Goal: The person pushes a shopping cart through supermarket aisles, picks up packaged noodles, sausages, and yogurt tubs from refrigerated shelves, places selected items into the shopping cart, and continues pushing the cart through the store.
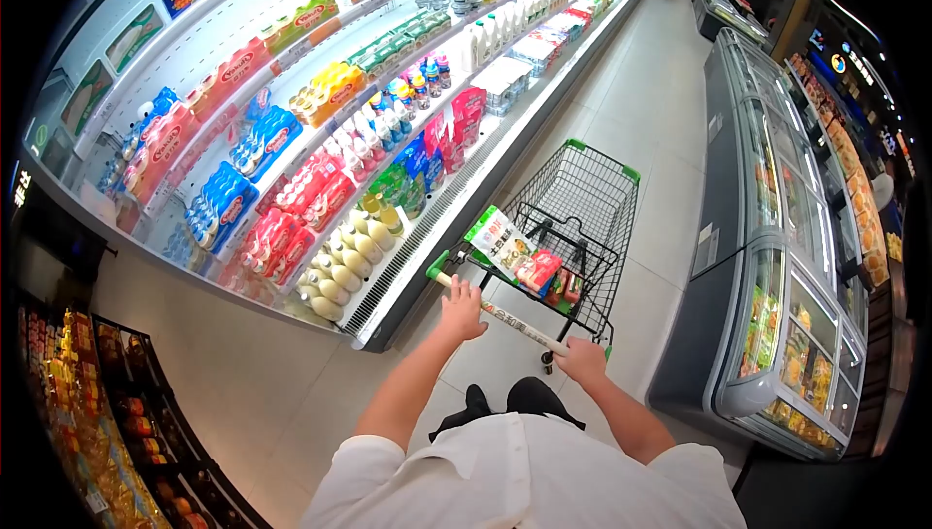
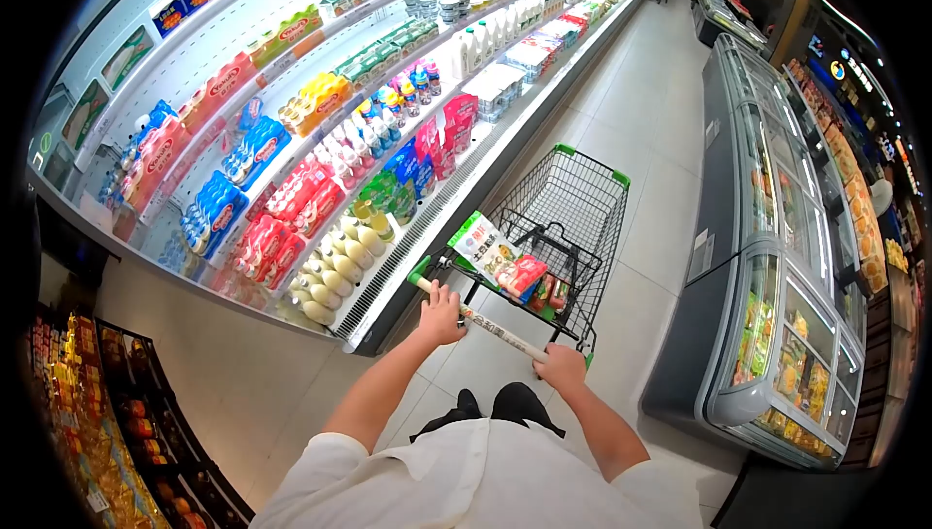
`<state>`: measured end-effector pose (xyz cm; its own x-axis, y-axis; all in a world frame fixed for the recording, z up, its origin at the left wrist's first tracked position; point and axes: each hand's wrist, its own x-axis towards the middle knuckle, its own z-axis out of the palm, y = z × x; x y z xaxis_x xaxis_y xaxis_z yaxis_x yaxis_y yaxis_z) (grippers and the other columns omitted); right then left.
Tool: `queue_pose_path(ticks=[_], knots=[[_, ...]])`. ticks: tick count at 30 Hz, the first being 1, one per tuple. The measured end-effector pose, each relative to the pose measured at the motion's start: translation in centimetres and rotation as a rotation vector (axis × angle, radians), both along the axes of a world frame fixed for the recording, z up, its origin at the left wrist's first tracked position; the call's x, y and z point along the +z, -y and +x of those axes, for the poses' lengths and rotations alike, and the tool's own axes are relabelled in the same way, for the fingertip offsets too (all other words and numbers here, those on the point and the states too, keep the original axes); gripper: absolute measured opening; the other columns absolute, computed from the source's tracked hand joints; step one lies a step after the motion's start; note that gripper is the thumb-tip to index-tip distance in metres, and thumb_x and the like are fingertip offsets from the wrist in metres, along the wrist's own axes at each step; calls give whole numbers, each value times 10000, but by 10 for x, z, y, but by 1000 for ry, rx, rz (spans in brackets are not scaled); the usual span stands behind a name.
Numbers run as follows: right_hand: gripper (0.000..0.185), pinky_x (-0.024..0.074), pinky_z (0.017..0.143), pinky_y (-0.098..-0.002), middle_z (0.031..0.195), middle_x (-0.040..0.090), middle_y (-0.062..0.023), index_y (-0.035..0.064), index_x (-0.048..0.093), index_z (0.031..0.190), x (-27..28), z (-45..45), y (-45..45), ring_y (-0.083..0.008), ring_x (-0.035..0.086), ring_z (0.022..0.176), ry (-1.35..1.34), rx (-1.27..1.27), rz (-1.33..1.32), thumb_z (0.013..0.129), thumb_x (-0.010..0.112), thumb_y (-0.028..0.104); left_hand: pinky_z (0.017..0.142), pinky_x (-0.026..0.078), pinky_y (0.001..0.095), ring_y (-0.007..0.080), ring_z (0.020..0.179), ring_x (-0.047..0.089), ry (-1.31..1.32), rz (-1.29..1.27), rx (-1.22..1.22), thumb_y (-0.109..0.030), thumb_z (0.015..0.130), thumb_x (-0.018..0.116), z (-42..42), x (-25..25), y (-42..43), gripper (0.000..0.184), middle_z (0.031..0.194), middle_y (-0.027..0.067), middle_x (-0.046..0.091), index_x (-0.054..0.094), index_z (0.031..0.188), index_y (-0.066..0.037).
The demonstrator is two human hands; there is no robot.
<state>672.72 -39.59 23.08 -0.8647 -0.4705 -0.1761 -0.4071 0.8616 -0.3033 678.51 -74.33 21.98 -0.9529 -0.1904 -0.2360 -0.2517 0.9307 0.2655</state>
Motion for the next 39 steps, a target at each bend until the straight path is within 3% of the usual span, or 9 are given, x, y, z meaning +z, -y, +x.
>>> queue_pose_path(ticks=[4,14,25,39], knots=[[412,591,688,-529,790,748,-139,113,752,839,-9,-27,6,-385,752,768,-48,22,29,831,812,521,1190,414,771,533,1690,116,57,-9,-10,-428,800,923,-29,2,6,964,1714,291,337,458,1538,-17],[373,596,692,-523,819,758,-130,107,753,851,-21,-123,29,-380,754,764,-107,37,40,831,804,475,1185,416,727,558,1668,180,37,-30,-33,-439,804,909,-119,-2,34,915,1689,313,351,473,1495,-28],[402,597,680,-516,817,765,-129,110,751,849,-22,-235,46,-380,753,740,-131,51,-33,791,845,497,1176,417,761,568,1653,196,119,-43,-35,-421,815,901,-219,2,58,918,1675,304,369,452,1527,-55],[424,602,688,-503,814,768,-110,129,751,871,-27,-301,65,-362,762,760,-113,44,-5,797,854,534,1106,508,671,572,1571,348,140,-98,-104,-460,784,929,-276,10,80,913,1503,298,490,477,1442,-18]])
